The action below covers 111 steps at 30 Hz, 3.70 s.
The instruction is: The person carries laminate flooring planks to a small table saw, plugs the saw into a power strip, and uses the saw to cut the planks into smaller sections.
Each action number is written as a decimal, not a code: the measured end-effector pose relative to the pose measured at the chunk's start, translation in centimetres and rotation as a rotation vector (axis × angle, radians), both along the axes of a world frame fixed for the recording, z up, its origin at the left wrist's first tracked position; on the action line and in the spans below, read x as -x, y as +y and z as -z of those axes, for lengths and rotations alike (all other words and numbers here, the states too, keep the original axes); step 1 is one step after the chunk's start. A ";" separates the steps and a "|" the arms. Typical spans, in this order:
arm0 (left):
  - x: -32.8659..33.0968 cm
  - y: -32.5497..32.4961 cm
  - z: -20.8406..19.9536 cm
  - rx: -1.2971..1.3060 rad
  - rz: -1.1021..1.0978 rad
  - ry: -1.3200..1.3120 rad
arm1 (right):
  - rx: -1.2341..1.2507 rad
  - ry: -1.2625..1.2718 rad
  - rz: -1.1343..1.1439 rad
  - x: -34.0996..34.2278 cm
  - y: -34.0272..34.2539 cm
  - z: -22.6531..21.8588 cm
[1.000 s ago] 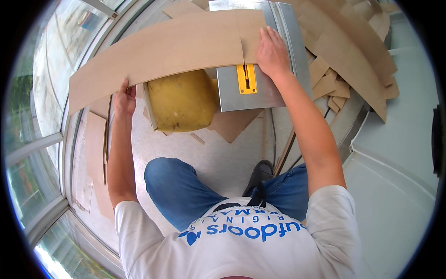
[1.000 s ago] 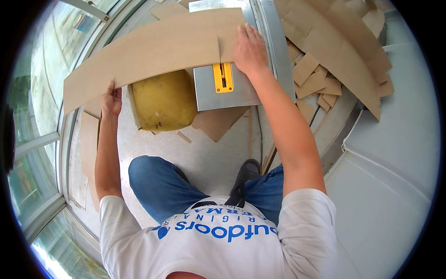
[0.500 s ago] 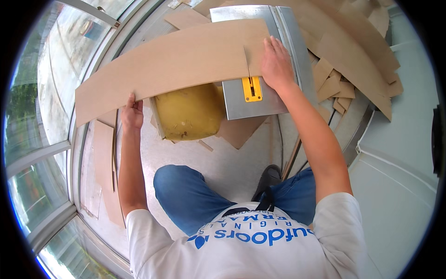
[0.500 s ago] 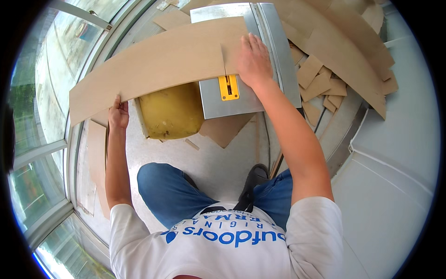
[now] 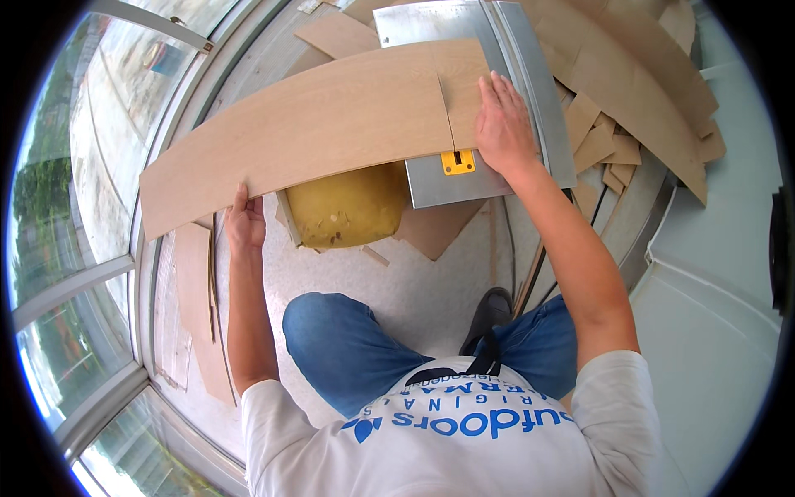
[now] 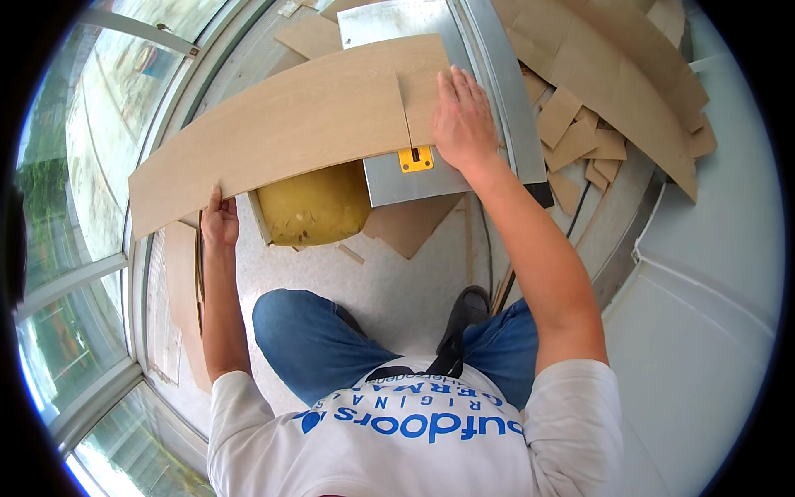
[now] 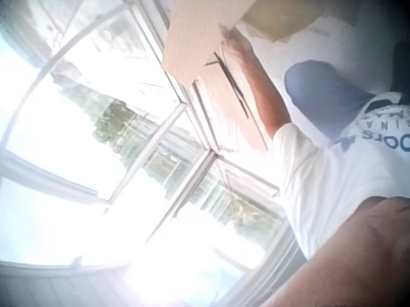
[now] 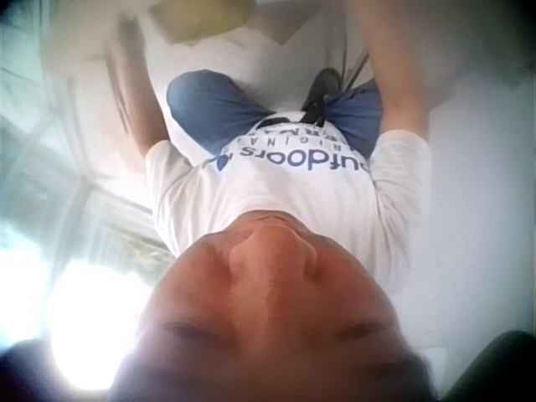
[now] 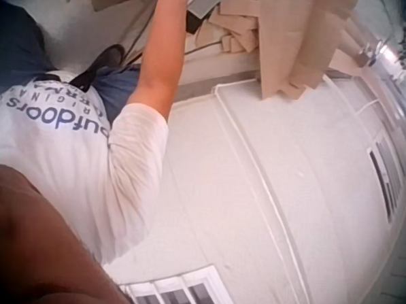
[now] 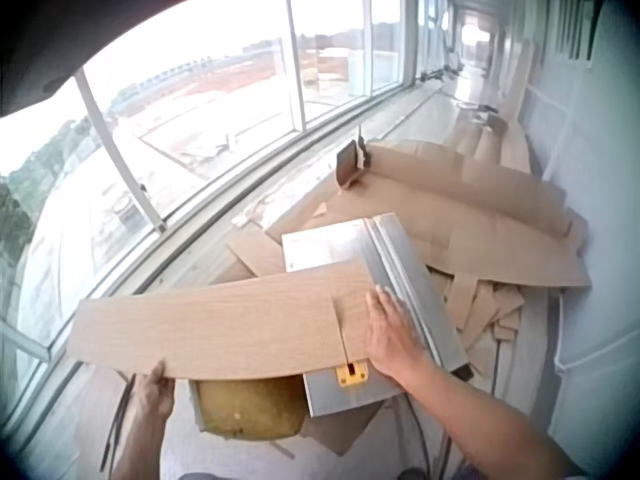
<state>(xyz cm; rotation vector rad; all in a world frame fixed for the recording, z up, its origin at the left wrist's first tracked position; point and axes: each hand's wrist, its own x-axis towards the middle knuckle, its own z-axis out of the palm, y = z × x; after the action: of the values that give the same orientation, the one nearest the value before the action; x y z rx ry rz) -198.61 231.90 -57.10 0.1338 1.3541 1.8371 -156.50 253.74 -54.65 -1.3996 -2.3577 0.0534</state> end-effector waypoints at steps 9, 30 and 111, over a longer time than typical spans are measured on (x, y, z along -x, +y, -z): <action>-0.5 -1.0 -0.3 -0.001 -0.040 -0.014 | -0.003 -0.003 0.010 -0.3 -1.3 -0.3; -1.6 -3.5 -0.3 0.007 -0.028 0.003 | 0.022 0.005 -0.003 -1.2 -3.6 -1.0; 22.9 -42.3 12.4 -0.083 -1.249 -0.200 | 0.137 0.770 0.137 9.8 18.6 -7.7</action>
<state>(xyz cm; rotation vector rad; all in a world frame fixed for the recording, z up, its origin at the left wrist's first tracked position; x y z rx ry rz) -221.55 189.63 -69.46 -1.0465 1.2872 2.7710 -166.30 272.30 -46.91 -1.2845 -1.6393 0.6087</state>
